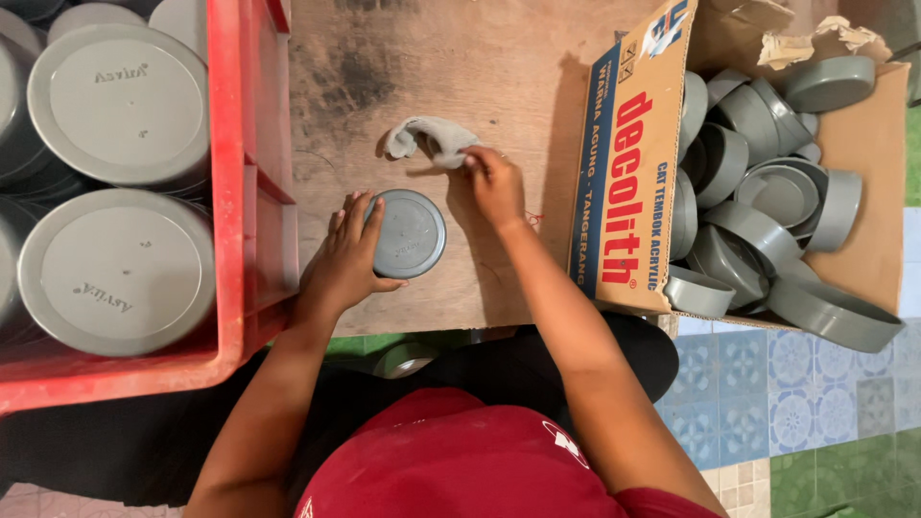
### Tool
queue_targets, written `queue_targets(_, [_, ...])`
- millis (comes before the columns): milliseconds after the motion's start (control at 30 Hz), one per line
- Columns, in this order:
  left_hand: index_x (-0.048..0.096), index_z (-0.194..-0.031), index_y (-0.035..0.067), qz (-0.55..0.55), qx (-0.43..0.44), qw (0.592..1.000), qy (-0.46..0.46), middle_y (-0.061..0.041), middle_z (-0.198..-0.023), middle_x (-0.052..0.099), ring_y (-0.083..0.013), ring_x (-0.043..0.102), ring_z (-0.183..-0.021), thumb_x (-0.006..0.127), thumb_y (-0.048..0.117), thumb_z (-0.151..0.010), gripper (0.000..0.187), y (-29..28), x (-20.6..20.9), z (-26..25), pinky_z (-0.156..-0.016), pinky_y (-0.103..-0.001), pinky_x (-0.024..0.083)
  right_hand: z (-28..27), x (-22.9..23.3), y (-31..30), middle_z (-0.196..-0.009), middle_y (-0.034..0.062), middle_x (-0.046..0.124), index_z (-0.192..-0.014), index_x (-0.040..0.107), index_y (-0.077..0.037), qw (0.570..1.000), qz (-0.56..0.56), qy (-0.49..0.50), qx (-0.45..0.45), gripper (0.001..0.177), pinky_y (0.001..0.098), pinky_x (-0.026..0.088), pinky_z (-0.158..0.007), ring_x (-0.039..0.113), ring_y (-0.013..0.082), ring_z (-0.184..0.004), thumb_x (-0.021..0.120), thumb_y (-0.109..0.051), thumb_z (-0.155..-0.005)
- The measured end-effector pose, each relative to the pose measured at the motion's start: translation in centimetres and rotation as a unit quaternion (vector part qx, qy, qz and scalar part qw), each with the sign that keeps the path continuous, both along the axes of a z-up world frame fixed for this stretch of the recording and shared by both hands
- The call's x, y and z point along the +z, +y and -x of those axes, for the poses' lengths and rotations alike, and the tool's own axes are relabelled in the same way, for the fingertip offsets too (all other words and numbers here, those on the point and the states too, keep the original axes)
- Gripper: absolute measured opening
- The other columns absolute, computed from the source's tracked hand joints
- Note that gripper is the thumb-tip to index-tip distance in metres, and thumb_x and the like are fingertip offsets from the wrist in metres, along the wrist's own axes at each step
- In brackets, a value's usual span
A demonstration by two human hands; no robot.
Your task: The person wipes grey circular caps with a cloth and places them into cardboard boxes and a red crate.
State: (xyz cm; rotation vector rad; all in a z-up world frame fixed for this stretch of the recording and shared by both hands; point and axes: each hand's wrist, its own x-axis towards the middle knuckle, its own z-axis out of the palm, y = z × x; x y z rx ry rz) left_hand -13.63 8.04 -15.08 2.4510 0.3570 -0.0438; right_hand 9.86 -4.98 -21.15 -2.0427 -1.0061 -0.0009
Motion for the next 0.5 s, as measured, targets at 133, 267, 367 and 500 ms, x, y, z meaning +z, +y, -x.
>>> queue_targets(133, [0.017, -0.139, -0.001, -0.006, -0.005, 1.000, 0.013, -0.021, -0.143, 0.014, -0.0367, 0.009, -0.135, 0.077, 0.044, -0.055, 0.112, 0.0, -0.1, -0.2, -0.108, -0.049, 0.012, 3.2, 3.7, -0.1, -0.094, 0.0066, 0.066, -0.096, 0.064, -0.013, 0.992, -0.012, 0.066, 0.108, 0.013, 0.0345, 0.048, -0.081, 0.060, 0.0248, -0.095, 0.060, -0.015, -0.084])
queue_targets(267, [0.018, -0.139, -0.001, -0.041, 0.005, 0.999, 0.017, -0.022, -0.144, 0.012, -0.0379, 0.005, -0.135, 0.071, 0.055, -0.055, 0.114, -0.4, 0.3, -0.4, -0.107, -0.053, 0.007, 5.9, 6.5, -0.3, -0.103, 0.0129, 0.062, -0.099, 0.061, -0.007, 0.965, 0.029, -0.048, 0.255, 0.017, 0.0402, 0.047, -0.084, 0.057, 0.0298, -0.102, 0.057, -0.017, -0.085])
queue_targets(367, [0.021, -0.137, -0.003, -0.079, 0.024, 0.997, 0.009, -0.024, -0.143, 0.014, -0.0390, 0.006, -0.134, 0.063, 0.062, -0.058, 0.111, -1.1, 0.0, -0.8, -0.106, -0.056, 0.007, 6.3, 6.7, 0.0, -0.112, 0.0153, 0.057, -0.109, 0.057, -0.006, 0.953, 0.022, -0.097, 0.287, 0.032, 0.0446, 0.043, -0.088, 0.051, 0.0337, -0.109, 0.054, -0.029, -0.088])
queue_targets(500, [0.022, -0.137, -0.002, -0.118, 0.056, 0.991, -0.009, -0.022, -0.143, 0.017, -0.0394, 0.009, -0.134, 0.060, 0.066, -0.054, 0.113, -1.6, -1.3, -1.1, -0.104, -0.059, 0.010, 6.8, 3.8, 0.6, -0.128, 0.0106, 0.048, -0.122, 0.052, -0.011, 0.933, 0.020, -0.174, 0.314, 0.056, 0.0448, 0.039, -0.093, 0.042, 0.0336, -0.119, 0.048, -0.051, -0.084])
